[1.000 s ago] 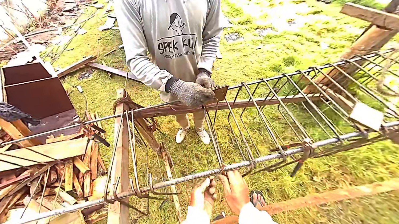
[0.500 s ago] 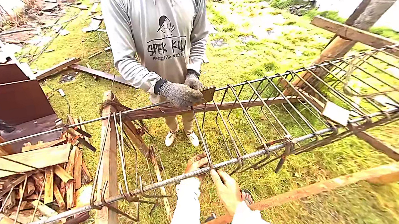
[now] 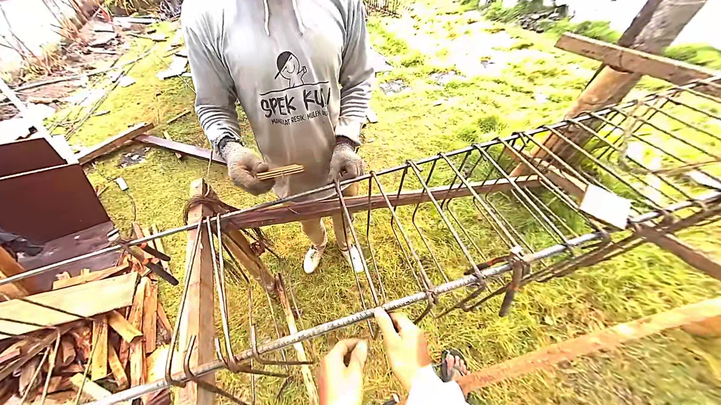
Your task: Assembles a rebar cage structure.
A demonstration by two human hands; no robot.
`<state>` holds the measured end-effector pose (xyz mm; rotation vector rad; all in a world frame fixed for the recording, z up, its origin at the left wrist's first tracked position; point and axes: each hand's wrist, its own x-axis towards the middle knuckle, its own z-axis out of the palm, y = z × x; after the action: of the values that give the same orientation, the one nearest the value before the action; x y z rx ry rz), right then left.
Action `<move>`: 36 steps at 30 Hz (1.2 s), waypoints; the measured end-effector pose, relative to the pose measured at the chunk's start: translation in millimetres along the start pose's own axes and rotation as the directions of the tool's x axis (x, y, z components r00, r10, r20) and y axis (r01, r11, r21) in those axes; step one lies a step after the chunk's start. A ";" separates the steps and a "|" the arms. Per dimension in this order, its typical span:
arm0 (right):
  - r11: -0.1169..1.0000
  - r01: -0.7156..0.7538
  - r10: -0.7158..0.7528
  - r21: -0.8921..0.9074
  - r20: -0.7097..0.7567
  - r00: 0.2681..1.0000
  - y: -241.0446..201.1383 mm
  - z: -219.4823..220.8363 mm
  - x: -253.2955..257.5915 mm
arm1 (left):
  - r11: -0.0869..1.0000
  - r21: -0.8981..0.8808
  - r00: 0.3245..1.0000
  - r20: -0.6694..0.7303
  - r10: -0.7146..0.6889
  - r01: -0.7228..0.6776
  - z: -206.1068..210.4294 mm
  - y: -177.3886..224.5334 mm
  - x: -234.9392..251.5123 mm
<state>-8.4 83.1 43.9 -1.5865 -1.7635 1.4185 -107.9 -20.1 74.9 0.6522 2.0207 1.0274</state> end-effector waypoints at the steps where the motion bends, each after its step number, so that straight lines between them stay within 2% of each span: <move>1: 1.000 -0.007 0.007 -0.002 0.008 1.000 -0.2 -0.9 -1.9 | 0.991 0.081 0.993 -0.024 0.112 -0.110 -9.0 17.4 -10.7; 2: 1.000 -0.004 0.004 0.000 0.008 1.000 -0.5 -1.6 -3.5 | 0.955 0.199 0.972 -0.044 0.232 -0.219 -16.1 35.2 -12.5; 3: 1.000 0.008 -0.008 0.007 0.001 1.000 -1.7 -1.7 -3.4 | 0.895 0.357 0.954 -0.031 0.297 -0.267 -22.6 54.2 -5.8; 4: 1.000 0.017 -0.017 0.013 -0.006 1.000 -2.8 -1.1 -3.8 | 0.820 0.520 0.963 0.016 0.270 -0.239 -27.5 72.6 5.2; 6: 1.000 0.021 -0.021 0.005 -0.016 1.000 -2.0 0.2 -7.3 | 0.686 0.721 0.992 0.127 0.005 -0.096 -25.2 98.7 32.3; 7: 1.000 0.026 -0.026 -0.005 -0.024 0.999 -2.0 0.1 -8.1 | 0.670 0.742 0.973 0.180 -0.144 -0.039 -19.8 105.7 46.4; 9: 0.999 0.035 -0.035 -0.024 -0.025 0.999 -1.8 -0.8 -7.8 | 0.756 0.652 0.901 0.287 -0.325 0.065 -8.5 105.0 74.5; 11: 0.998 0.045 -0.047 -0.051 -0.024 0.999 1.5 -0.2 -6.7 | 0.834 0.518 0.880 0.286 -0.379 0.190 -1.2 94.6 92.3; 12: 0.996 0.053 -0.054 -0.068 -0.021 0.998 2.1 0.0 -5.9 | 0.842 0.498 0.888 0.266 -0.375 0.207 1.7 89.2 99.2; 18: 0.987 0.058 -0.054 -0.151 0.033 0.998 -6.3 -10.3 -7.8 | 0.857 0.515 0.962 0.231 -0.147 0.008 9.6 73.1 88.7; 22: 0.985 0.063 -0.052 -0.162 0.072 0.996 -7.3 -17.3 -5.8 | 0.826 0.562 0.992 0.122 -0.033 -0.041 14.5 74.3 62.9; 25: 0.958 0.097 -0.064 -0.269 0.130 0.990 -5.6 -22.4 -3.9 | 0.822 0.560 0.989 -0.026 0.143 -0.104 27.3 58.3 43.0; 29: 0.911 0.170 -0.107 -0.376 0.183 0.977 -3.2 -26.0 -0.5 | 0.869 0.415 0.894 -0.228 0.385 -0.269 39.6 30.2 39.2; 33: 0.915 0.270 -0.179 -0.301 0.297 0.938 8.2 -42.3 -4.1 | 0.771 0.419 0.797 -0.160 0.583 -0.480 34.4 5.0 44.0; 36: 0.937 0.248 -0.187 -0.246 0.247 0.951 10.9 -49.0 -14.6 | 0.684 0.465 0.684 -0.203 0.700 -0.562 40.1 -8.1 50.6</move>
<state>40.9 89.1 60.2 -1.3415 -2.2747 1.3287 -105.4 29.3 32.6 1.5770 2.4011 1.2382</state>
